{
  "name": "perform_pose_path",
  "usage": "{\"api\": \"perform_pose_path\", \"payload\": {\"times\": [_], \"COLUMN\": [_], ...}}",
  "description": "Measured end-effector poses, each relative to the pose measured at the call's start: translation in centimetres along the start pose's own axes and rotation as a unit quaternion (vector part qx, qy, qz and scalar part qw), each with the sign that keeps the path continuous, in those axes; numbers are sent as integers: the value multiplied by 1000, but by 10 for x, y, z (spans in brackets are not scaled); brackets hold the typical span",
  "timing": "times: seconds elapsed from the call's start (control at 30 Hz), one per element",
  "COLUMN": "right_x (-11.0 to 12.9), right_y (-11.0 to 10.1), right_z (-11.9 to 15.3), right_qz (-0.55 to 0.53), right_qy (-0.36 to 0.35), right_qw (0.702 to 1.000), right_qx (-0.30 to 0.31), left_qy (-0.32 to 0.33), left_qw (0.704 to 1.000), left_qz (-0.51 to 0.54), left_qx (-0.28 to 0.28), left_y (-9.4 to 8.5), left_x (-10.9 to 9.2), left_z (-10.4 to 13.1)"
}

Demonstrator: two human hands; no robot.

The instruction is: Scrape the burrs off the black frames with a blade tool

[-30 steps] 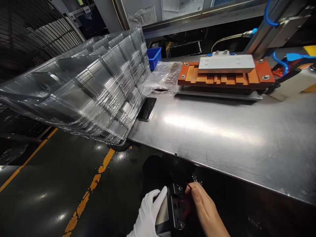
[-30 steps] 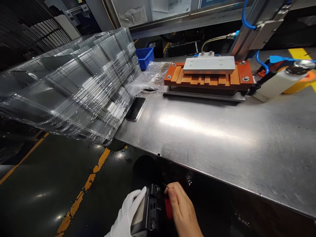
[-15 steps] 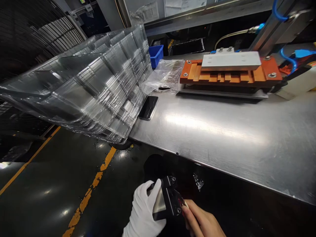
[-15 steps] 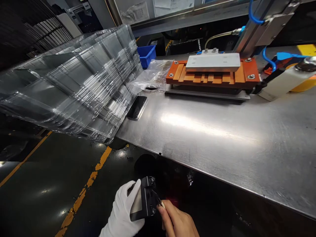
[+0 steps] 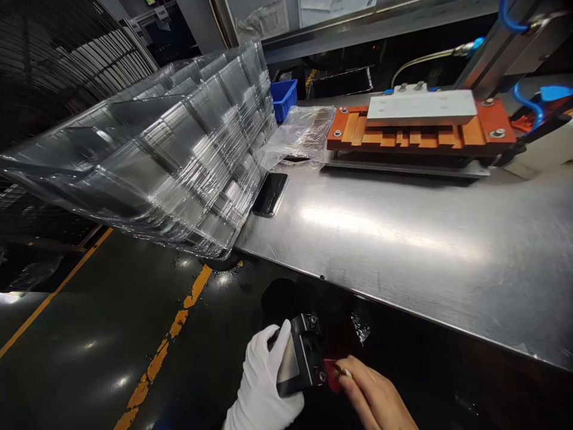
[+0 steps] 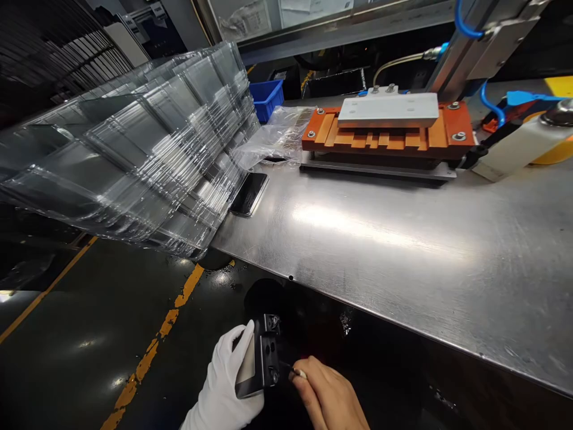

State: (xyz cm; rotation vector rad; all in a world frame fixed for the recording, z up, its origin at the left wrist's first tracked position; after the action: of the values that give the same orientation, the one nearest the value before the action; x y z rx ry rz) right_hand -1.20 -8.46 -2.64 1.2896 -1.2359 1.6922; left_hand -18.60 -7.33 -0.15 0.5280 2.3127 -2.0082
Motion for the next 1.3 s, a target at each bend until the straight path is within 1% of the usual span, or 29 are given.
{"api": "perform_pose_path", "payload": {"times": [0.07, 0.1, 0.17, 0.27, 0.3, 0.33, 0.37, 0.43, 0.5, 0.57, 0.63, 0.7, 0.77, 0.83, 0.97, 1.07, 1.13, 1.2, 1.23, 1.3], "right_x": [-7, -9, -8, -2, -2, -5, -11, -28, -39, -43, -47, -50, -52, -54, -55, -60, -65, -69, -69, -66], "right_y": [6, 8, 8, 2, 1, 0, -2, -1, 7, 20, 34, 44, 49, 49, 45, 52, 62, 75, 81, 89], "right_z": [-2, -4, -7, -6, -5, -4, -3, 0, 5, 7, 8, 8, 6, 4, 2, 3, 5, 8, 8, 10], "right_qz": [-24, -26, 8, 107, 124, 119, 90, -11, -96, -142, -170, -187, -180, -167, -153, -178, -214, -277, -318, -410], "right_qy": [27, 25, -7, -81, -87, -70, -33, 81, 171, 212, 236, 247, 249, 253, 257, 267, 292, 320, 331, 352], "right_qw": [999, 999, 1000, 989, 987, 989, 994, 996, 981, 966, 953, 945, 945, 947, 950, 944, 930, 904, 886, 840], "right_qx": [8, 10, -10, -56, -58, -57, -53, -38, -6, 44, 88, 108, 108, 102, 88, 80, 70, 61, 59, 59], "left_qy": [0, 2, 8, 9, 6, 1, -4, 0, 16, 43, 71, 92, 103, 110, 117, 123, 130, 137, 140, 143], "left_qw": [1000, 1000, 1000, 1000, 1000, 1000, 1000, 999, 996, 990, 982, 975, 968, 963, 958, 954, 950, 945, 942, 938], "left_qz": [-5, -7, -9, -4, -3, -5, -12, -36, -67, -101, -130, -146, -156, -166, -180, -191, -204, -216, -219, -225], "left_qx": [-4, -2, 6, 9, 11, 16, 22, 41, 59, 84, 114, 142, 165, 181, 188, 194, 196, 205, 211, 221], "left_y": [-1, 0, 3, 5, 6, 6, 7, 8, 8, 10, 12, 14, 16, 18, 17, 17, 17, 20, 22, 26], "left_x": [-2, -3, -5, -4, -2, 1, 4, 11, 18, 22, 22, 20, 17, 14, 9, 6, 3, 1, 0, -1], "left_z": [-2, -3, -3, -3, -4, -5, -6, -11, -17, -24, -31, -36, -38, -40, -41, -43, -45, -46, -45, -44]}}
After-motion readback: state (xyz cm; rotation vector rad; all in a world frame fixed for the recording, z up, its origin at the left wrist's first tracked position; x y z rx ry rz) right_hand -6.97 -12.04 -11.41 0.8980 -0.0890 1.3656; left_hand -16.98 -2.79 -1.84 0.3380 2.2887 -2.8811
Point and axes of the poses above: each hand's wrist, its own z-axis away from the middle knuckle, its own y-axis out of the palm, x = y × z, the point moved 8 cm from there along -z, towards the middle knuckle, and after that the axes turned 4 degrees about -y, right-handed, at the moved point
